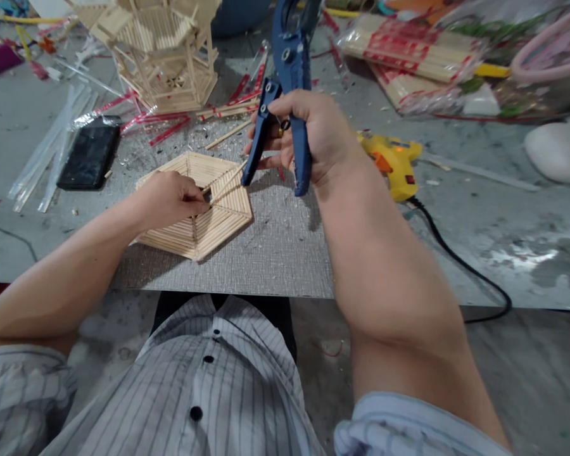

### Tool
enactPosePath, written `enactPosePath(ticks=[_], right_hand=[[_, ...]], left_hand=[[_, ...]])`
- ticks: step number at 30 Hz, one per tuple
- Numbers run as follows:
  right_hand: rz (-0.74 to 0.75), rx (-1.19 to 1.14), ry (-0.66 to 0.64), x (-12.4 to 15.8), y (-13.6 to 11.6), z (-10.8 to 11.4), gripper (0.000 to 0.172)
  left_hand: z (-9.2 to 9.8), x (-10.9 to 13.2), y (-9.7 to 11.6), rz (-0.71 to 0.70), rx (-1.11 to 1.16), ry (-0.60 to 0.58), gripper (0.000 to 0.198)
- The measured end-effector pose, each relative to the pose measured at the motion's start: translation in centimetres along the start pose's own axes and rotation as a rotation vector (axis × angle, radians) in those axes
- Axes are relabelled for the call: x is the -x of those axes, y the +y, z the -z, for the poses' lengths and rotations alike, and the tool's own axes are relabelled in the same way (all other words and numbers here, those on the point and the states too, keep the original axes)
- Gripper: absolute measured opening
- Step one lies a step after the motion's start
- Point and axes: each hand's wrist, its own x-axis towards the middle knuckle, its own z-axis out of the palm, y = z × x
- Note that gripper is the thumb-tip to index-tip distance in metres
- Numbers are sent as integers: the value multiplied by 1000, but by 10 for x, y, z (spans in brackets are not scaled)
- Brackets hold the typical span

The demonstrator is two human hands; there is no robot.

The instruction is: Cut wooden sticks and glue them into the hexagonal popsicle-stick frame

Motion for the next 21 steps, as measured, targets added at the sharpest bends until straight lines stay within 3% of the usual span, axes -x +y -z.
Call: enactPosePath(ticks=[8, 21], right_hand=[[-18, 10, 0, 0, 0, -1, 23], [0, 13, -6, 1, 1, -1, 23]], left_hand=[[2, 3, 3, 1, -81, -23, 28], [8, 1, 4, 28, -34, -64, 29]])
